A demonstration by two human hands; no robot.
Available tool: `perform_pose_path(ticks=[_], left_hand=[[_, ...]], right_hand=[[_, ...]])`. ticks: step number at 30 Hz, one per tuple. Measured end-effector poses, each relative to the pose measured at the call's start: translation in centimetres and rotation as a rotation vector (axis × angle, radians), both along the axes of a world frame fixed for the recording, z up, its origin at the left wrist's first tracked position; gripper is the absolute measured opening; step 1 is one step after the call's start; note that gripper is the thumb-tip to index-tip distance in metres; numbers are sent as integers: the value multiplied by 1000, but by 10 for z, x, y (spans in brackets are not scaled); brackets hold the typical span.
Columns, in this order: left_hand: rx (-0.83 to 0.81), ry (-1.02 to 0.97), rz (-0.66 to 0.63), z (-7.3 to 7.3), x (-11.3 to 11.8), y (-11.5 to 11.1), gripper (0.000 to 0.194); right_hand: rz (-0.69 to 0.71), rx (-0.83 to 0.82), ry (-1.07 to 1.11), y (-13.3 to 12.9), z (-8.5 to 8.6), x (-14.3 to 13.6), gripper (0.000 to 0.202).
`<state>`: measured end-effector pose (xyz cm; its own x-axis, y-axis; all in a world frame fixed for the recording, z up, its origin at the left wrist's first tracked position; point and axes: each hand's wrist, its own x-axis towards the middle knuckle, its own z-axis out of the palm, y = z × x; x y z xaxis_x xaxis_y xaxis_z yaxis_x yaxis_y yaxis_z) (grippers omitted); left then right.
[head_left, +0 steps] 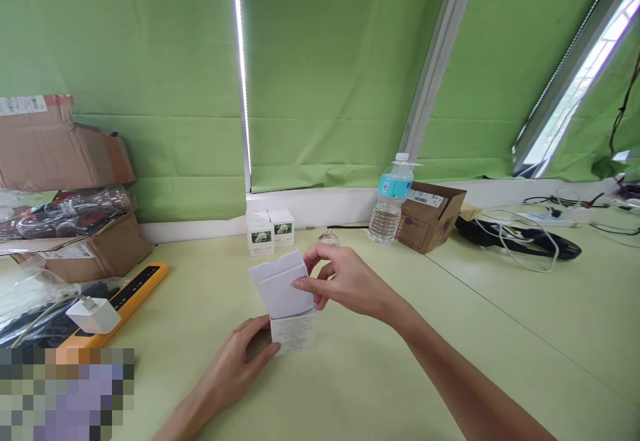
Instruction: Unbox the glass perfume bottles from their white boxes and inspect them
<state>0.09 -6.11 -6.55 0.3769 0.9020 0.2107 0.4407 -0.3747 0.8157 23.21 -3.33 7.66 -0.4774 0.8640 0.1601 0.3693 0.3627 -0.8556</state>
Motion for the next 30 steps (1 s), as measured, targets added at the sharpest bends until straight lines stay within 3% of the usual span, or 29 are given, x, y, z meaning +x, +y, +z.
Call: perform_pose_path(ticks=[16, 18, 24, 30], left_hand=[[-27, -28, 15, 0, 1, -2, 40], [-31, -36, 13, 0, 2, -1, 41], [-37, -24, 11, -1, 1, -2, 39], [-31, -9, 20, 0, 1, -1, 39]], right_hand=[[61, -193, 74, 0, -3, 0, 39], [60, -157, 2, 0, -3, 1, 39], [-111, 98, -177, -1, 2, 5, 45], [-58, 227, -142, -8, 10, 6, 34]])
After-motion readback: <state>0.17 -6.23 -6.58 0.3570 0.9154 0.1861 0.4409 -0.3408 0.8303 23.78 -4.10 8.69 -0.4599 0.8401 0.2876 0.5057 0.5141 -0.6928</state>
